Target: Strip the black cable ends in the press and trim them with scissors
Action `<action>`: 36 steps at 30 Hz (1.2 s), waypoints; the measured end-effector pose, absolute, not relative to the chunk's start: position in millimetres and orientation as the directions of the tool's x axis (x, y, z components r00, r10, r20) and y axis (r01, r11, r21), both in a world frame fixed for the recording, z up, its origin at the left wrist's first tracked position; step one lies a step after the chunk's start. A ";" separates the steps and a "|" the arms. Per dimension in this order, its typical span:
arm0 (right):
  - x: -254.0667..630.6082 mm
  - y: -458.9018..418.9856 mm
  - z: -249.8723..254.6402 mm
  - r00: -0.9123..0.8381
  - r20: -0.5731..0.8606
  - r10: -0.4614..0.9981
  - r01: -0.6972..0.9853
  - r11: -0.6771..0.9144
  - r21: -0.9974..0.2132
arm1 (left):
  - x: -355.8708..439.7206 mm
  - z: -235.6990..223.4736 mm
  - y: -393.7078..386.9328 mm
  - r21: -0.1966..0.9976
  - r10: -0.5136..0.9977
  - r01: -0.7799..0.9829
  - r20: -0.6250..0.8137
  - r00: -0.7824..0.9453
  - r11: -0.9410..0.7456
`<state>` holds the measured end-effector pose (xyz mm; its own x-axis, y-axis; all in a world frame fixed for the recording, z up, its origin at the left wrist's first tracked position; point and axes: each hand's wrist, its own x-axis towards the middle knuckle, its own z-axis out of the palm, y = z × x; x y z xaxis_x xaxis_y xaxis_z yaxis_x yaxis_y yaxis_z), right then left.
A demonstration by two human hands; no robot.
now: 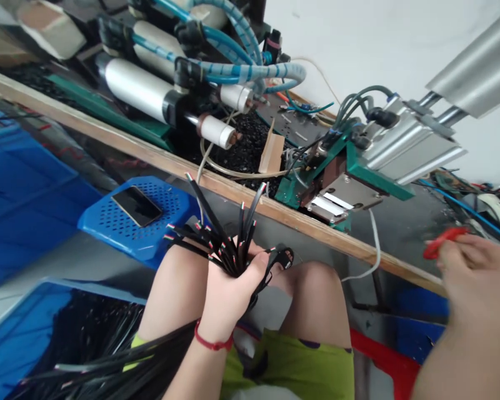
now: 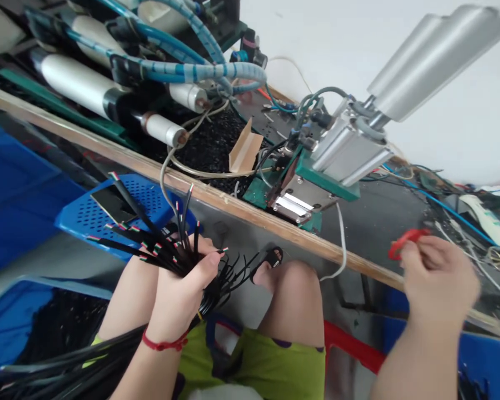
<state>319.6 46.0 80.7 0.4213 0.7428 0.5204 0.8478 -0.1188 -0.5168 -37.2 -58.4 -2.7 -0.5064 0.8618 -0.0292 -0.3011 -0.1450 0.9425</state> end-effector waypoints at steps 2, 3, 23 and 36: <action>282.5 17.8 78.4 0.487 0.582 0.651 0.640 0.187 -0.745 | -41.5 -0.2 -61.2 0.937 0.877 -0.312 -0.013 -0.481 -0.158; 260.6 2.0 72.8 0.491 0.558 0.669 0.528 0.282 -0.801 | -43.6 1.3 -62.3 0.932 0.886 -0.325 -0.007 -0.464 -0.163; 128.0 -65.1 4.0 -0.561 -0.105 0.821 -0.023 -0.142 -0.990 | -51.4 -0.6 -75.7 0.797 0.977 -0.570 0.126 -0.171 -0.202; 135.5 -65.4 6.6 -0.588 -0.140 0.797 0.020 -0.159 -0.987 | -46.8 -0.6 -70.7 0.795 0.978 -0.570 0.155 -0.140 -0.208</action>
